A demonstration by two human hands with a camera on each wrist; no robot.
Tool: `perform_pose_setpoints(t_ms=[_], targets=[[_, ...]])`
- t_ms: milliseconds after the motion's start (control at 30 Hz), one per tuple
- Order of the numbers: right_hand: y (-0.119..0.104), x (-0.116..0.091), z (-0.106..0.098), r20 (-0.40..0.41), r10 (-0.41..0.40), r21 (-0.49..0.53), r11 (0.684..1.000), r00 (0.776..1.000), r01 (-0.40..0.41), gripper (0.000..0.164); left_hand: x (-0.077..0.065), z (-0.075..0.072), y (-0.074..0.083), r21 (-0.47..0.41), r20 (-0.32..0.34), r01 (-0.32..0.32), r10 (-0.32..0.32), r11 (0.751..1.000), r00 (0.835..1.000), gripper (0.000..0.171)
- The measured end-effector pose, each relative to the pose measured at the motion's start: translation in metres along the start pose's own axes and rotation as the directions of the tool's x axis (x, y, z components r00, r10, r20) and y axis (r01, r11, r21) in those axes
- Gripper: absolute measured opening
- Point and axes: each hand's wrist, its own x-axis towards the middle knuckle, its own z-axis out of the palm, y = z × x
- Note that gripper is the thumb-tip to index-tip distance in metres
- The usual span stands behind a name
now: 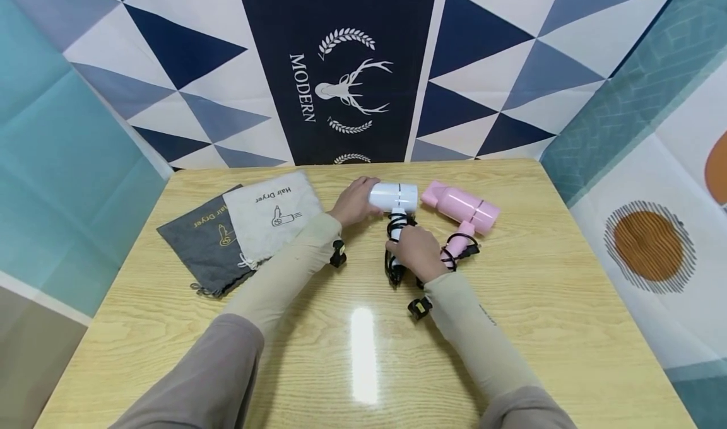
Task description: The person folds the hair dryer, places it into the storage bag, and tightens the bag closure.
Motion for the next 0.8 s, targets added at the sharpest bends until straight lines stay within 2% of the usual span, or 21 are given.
perform_pose_setpoints(t_ms=[200, 367, 667, 800], targets=[[0.0, -0.003, 0.0, -0.008, 0.003, 0.029, 1.0, 1.0, -0.003, 0.048, -0.007, -0.003, 0.0, -0.019, -0.038, 0.025, -0.026, 0.999, 0.999, 0.076], [0.001, -0.004, 0.001, -0.069, -0.021, 0.065, 0.998, 0.997, 0.026, 0.048, -0.014, -0.008, 0.0, -0.014, -0.059, 0.063, -0.064, 0.998, 0.996, 0.081], [0.004, -0.006, 0.002, -0.145, -0.037, 0.22, 0.973, 0.989, 0.068, 0.042, -0.022, -0.016, 0.001, -0.043, -0.122, 0.1, -0.105, 0.994, 0.987, 0.081], [0.002, -0.008, 0.001, -0.163, -0.03, 0.253, 0.965, 0.986, 0.071, 0.042, -0.026, -0.019, 0.002, -0.046, -0.147, 0.104, -0.11, 0.993, 0.983, 0.079]])
